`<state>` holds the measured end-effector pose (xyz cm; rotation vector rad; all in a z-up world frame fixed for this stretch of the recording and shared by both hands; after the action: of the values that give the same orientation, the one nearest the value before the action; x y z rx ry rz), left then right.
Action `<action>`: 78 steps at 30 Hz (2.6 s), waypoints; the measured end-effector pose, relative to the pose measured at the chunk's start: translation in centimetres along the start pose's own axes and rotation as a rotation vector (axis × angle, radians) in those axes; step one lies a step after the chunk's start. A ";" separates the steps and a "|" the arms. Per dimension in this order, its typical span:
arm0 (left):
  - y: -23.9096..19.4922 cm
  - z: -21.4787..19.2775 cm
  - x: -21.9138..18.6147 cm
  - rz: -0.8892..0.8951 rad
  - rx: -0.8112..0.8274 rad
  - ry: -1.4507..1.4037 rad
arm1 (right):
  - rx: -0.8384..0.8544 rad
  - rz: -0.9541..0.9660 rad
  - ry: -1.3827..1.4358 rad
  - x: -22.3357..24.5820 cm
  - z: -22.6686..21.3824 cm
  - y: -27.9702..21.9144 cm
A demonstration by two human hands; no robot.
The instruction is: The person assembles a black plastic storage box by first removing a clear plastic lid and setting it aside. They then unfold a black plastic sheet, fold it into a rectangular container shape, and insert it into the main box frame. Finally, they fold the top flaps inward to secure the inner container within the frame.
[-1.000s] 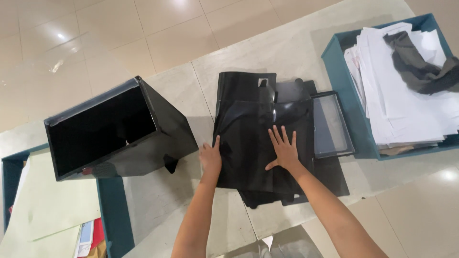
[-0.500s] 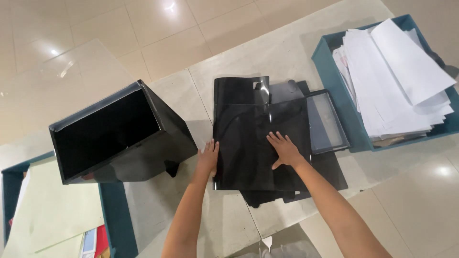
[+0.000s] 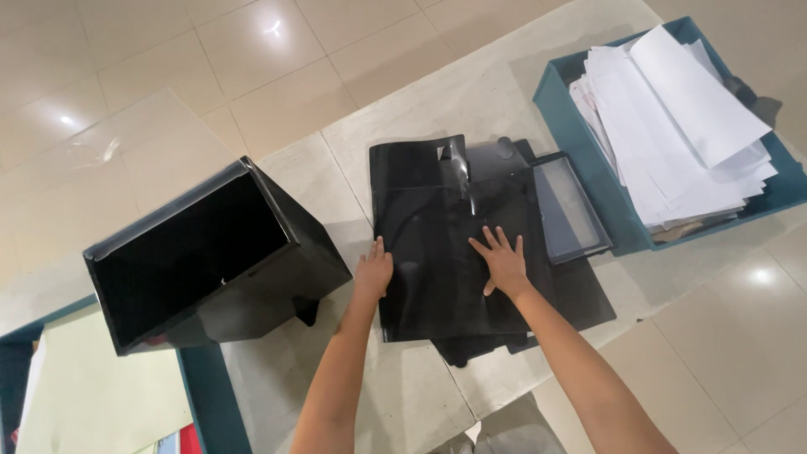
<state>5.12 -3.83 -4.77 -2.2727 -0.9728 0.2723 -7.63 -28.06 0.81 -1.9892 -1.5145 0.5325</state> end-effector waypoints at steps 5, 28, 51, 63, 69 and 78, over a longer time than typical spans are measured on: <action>2.3 1.1 0.6 0.068 -0.060 -0.041 | -0.016 0.022 0.027 -0.2 -0.1 0.6; 0.5 0.3 1.0 0.005 -0.179 -0.478 | -0.034 0.057 0.123 -3.3 0.9 2.3; -7.2 -0.4 -0.8 -0.503 -0.515 -1.330 | -0.590 -0.134 0.500 -9.2 -1.3 -2.9; -12.0 -2.4 -2.2 -0.429 -0.626 -1.394 | -0.363 -0.182 1.452 -14.0 -1.2 1.2; -13.1 -4.3 -0.2 -0.243 -0.827 -1.526 | -0.483 -0.254 1.517 -14.1 -5.2 1.9; -16.1 -15.0 -3.2 -0.130 -0.955 -1.289 | -0.535 -0.672 1.597 -7.6 -17.3 -6.2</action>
<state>-0.11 -4.93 16.86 -2.7140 -2.2208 1.6309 -3.47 -37.69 17.69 -1.2304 -1.0192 -1.5030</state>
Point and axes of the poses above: each hand's wrist, its own y-axis towards the middle knuckle, its own z-axis out of the palm, x = y × z, the point moved 8 cm from there along y, towards the middle knuckle, and after that the axes turned 13 degrees about x, right-handed, at the moved point
